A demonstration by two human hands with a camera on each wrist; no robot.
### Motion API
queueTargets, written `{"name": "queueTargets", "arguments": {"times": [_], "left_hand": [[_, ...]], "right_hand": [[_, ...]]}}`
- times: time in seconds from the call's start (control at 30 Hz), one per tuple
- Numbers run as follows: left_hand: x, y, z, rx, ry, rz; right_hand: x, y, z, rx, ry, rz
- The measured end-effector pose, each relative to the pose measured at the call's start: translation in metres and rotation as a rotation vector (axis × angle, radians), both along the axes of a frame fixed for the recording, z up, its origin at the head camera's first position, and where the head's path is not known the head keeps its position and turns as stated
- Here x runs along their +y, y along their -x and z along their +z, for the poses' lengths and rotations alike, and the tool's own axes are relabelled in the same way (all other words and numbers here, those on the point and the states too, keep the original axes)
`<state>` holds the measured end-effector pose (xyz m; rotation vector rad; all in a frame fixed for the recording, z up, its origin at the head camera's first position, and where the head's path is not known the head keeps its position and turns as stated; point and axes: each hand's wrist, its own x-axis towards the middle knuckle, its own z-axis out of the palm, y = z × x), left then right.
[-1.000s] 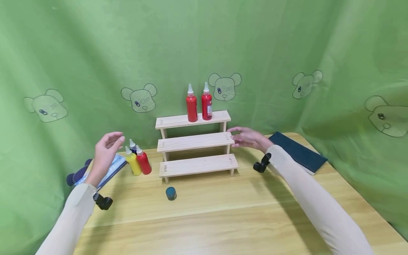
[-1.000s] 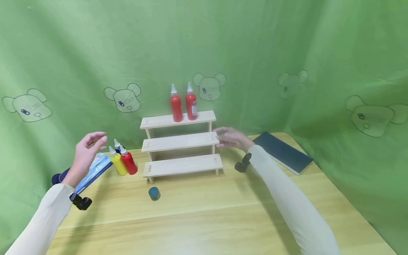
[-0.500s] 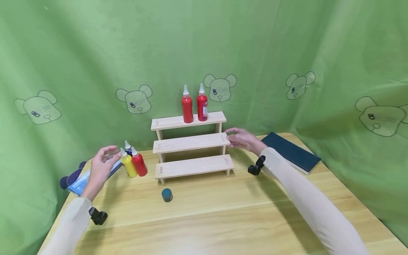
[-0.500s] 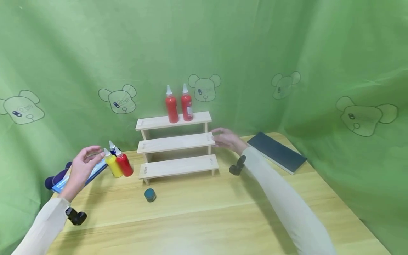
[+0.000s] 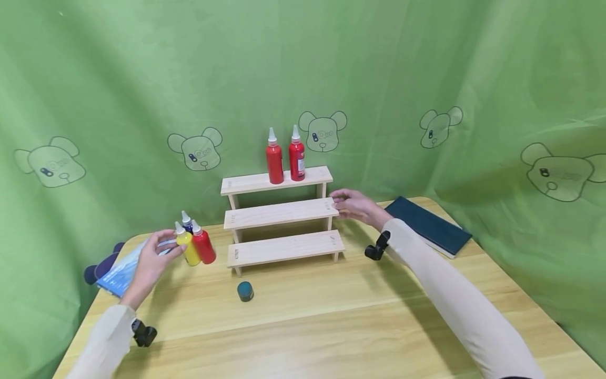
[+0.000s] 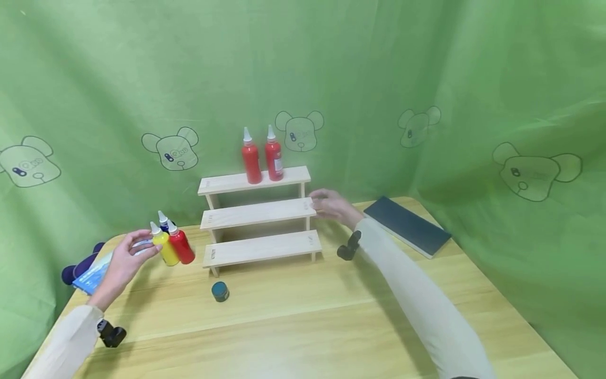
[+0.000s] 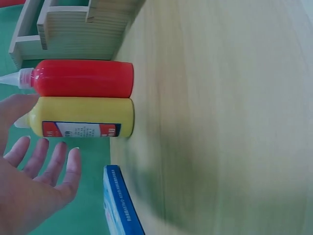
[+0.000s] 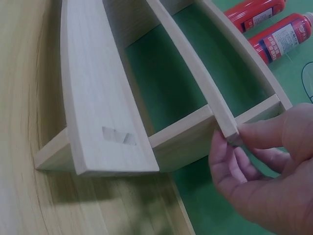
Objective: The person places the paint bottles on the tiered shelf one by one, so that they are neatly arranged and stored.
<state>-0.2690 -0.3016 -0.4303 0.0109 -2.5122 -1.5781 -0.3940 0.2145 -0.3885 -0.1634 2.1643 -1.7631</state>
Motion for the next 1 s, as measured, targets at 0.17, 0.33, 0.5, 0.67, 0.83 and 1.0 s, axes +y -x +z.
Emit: {"name": "queueTargets", "arguments": {"times": [0.17,0.33,0.5,0.67,0.83,1.0], "left_hand": [[0.000,0.003,-0.009,-0.011,0.019,-0.008],[0.001,0.006,-0.014,-0.017,0.027,-0.016],[0.002,0.012,-0.017,-0.028,0.036,-0.008],[0.005,0.016,-0.019,-0.049,0.028,-0.015],[0.006,0.017,-0.018,-0.052,0.016,-0.017],[0.004,0.017,-0.019,-0.040,0.015,-0.011]], "right_hand": [[0.002,0.001,-0.003,-0.003,-0.003,0.006],[0.004,0.003,-0.004,-0.017,0.018,0.026],[0.006,0.002,-0.001,-0.037,0.048,0.063],[0.012,0.006,0.002,-0.176,0.197,0.040],[0.015,0.013,0.001,-0.263,0.261,0.013],[0.013,0.016,0.001,-0.279,0.257,0.012]]}}
